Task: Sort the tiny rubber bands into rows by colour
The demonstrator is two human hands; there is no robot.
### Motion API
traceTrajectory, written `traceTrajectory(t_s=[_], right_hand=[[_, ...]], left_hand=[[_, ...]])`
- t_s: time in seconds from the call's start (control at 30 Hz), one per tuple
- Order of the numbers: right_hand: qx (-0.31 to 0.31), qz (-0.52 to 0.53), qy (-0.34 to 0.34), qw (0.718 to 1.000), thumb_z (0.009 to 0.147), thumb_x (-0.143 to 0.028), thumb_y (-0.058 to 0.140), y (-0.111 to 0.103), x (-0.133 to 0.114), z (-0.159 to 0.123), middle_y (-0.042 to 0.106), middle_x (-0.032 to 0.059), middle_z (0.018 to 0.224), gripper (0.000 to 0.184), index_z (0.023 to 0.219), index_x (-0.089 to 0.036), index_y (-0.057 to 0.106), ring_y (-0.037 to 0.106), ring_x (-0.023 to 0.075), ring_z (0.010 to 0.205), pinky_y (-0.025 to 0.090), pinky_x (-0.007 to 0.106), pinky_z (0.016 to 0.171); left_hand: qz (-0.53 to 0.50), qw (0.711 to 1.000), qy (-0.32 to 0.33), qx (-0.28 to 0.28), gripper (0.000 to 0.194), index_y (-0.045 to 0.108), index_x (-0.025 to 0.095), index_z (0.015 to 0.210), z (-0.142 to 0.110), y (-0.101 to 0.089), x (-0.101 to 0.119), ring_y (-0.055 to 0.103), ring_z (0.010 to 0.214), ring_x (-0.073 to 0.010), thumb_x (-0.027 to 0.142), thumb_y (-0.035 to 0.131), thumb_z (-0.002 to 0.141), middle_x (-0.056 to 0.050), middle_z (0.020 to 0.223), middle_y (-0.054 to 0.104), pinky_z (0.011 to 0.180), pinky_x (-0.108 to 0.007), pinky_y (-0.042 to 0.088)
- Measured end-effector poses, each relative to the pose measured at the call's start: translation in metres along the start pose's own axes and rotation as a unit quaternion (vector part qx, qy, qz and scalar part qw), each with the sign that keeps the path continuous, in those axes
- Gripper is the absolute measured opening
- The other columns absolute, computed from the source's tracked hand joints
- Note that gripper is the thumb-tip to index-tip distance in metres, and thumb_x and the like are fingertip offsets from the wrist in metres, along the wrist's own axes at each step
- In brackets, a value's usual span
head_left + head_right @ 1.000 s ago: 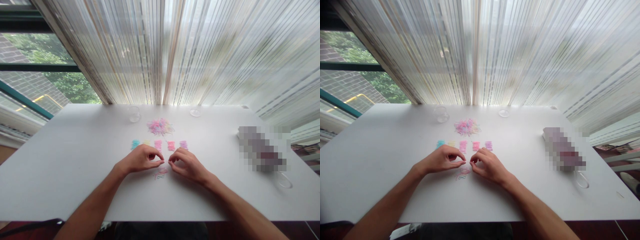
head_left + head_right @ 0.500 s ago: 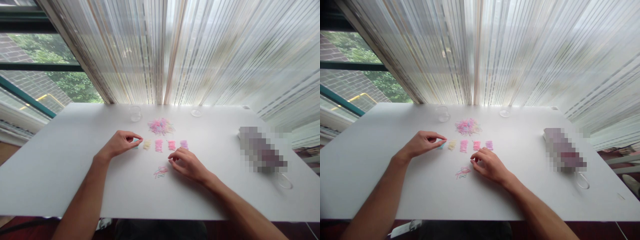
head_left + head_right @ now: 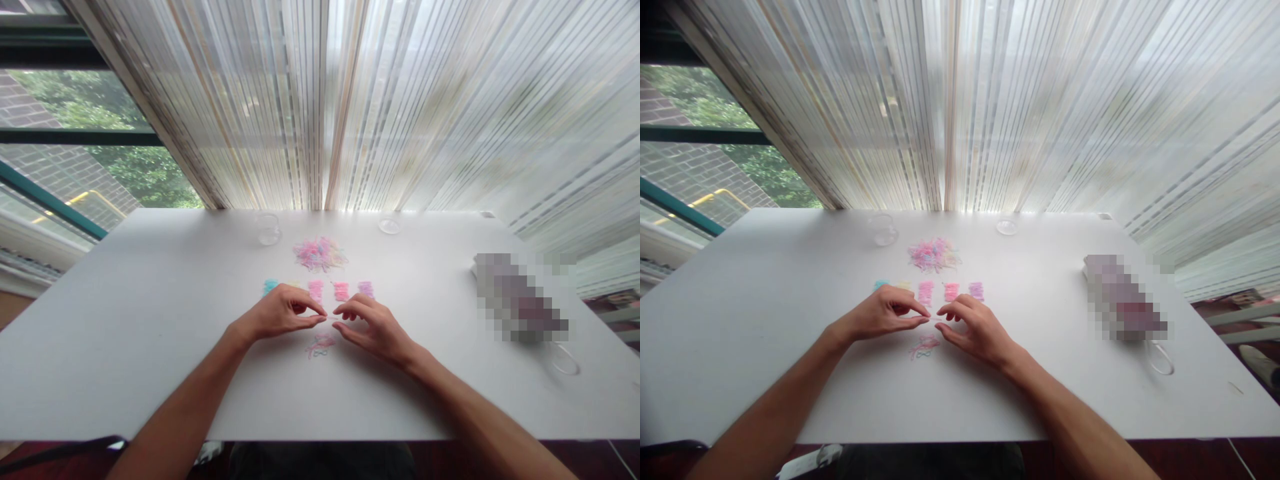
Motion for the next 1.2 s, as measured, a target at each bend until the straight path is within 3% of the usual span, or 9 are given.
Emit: traceTrajectory(t_s=[0.33,1.2], right_hand=[[0.006,-0.006,0.002,1.000,0.095,-0.020,0.059,-0.0001,-0.0004,0.0005,0.063,0.0023,0.080,0.007,0.093,-0.021,0.066,0.061,0.0138,0.069,0.052,0.026,0.065],[0.002,-0.015,0.006,1.000,0.094,-0.021,0.062,-0.0015,-0.0017,0.0009,0.062,0.0017,0.077,0.006,0.090,-0.021,0.065,0.060,0.0140,0.068,0.050,0.026,0.064]], left_hand=[[0.012,1.000,-0.024,-0.002,0.018,0.081,0.017,0.094,-0.0024,0.0011,-0.0038,0.037,0.054,-0.0077,0.029,0.075,0.082,0.004,0.059,0.055,0.051,-0.020,0.030],[0.040,0.999,-0.009,-0.004,0.014,0.079,0.016,0.086,-0.0027,0.0021,-0.0015,0.043,0.057,-0.0084,0.024,0.067,0.085,0.002,0.061,0.059,0.054,-0.020,0.033]])
Point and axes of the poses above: each hand's wrist, its own z-axis towards the middle knuckle, its own y-axis out of the palm, x = y × z, the point moved 3 cm from there along z, towards the middle knuckle
